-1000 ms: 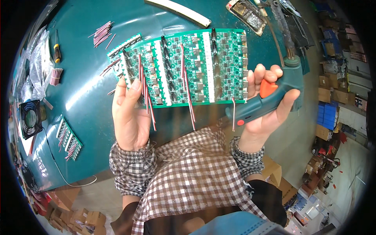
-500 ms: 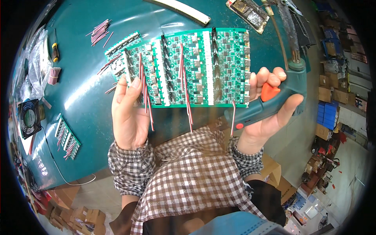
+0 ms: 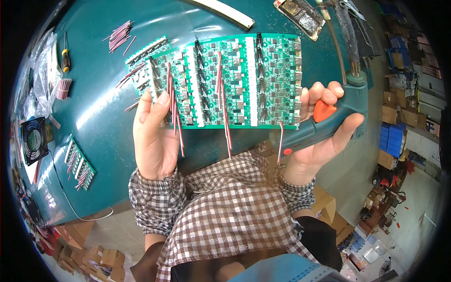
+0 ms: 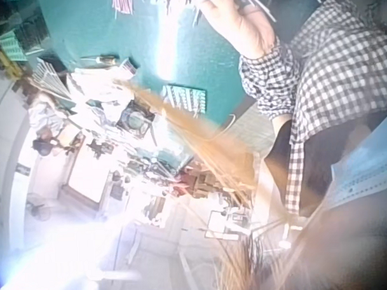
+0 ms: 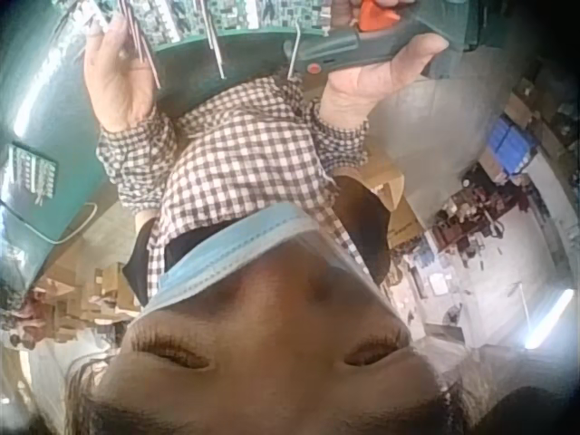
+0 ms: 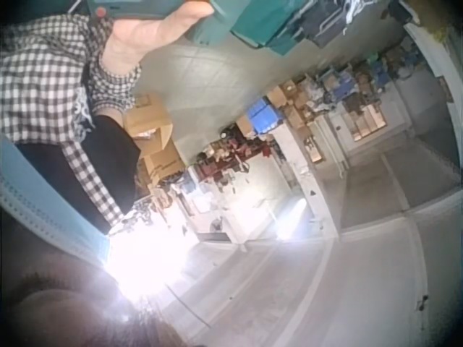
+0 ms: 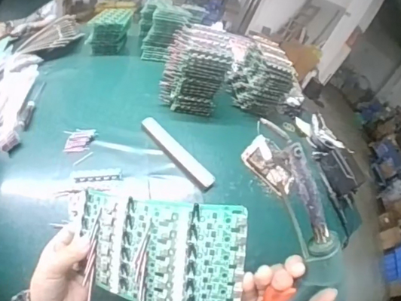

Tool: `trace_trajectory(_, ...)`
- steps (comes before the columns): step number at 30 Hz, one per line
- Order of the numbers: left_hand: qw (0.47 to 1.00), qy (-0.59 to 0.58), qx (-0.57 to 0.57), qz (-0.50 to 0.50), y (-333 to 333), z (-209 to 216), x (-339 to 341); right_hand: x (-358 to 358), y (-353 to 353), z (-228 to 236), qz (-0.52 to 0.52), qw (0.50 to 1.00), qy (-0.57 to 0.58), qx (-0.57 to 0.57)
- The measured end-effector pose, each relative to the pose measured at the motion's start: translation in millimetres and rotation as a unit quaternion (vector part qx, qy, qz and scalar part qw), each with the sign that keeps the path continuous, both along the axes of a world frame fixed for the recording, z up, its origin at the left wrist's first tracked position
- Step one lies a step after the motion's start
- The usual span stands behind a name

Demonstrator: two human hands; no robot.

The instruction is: The person uses a soldering iron to attach wires to multiple green circuit boards arranged on a workbench. They systematically solder connection points, occasionally lifting the boards to inspect the joints before placing them back down to continue the process.

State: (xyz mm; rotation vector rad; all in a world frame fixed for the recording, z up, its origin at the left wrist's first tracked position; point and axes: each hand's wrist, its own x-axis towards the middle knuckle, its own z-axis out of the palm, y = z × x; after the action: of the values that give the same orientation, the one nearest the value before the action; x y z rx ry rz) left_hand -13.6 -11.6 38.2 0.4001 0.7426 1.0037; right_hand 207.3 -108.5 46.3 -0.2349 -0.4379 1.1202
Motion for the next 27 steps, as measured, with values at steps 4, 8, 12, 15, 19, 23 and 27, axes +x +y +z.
trace_trajectory(4,1.0,0.009,0.0,0.006,-0.3,1.1,0.6,0.9,-0.6,-1.0,-0.002,1.0,-0.004,-0.01)
trace_trajectory(8,1.0,0.02,-0.003,0.008,-0.4,0.4,0.3,1.0,-1.4,-2.4,-0.009,1.0,-0.007,-0.02)
trace_trajectory(12,1.0,0.019,-0.001,0.003,-0.4,-2.1,-2.3,0.4,-0.5,-3.2,-0.009,1.0,-0.008,-0.024)
trace_trajectory(15,1.0,0.018,0.005,0.001,-0.4,-2.5,-2.3,1.3,-1.0,-4.6,-0.011,1.0,-0.007,-0.027)
trace_trajectory(19,0.999,0.031,0.003,0.014,-0.1,4.3,3.0,1.3,-1.5,-6.3,-0.018,0.999,-0.009,-0.032)
trace_trajectory(23,0.999,0.042,0.014,0.013,-0.6,2.0,0.1,0.9,-0.4,-8.2,-0.011,1.0,0.008,-0.026)
trace_trajectory(27,0.998,0.051,0.018,0.009,-0.6,1.3,0.2,1.7,-0.3,-9.2,-0.008,1.0,0.017,-0.023)
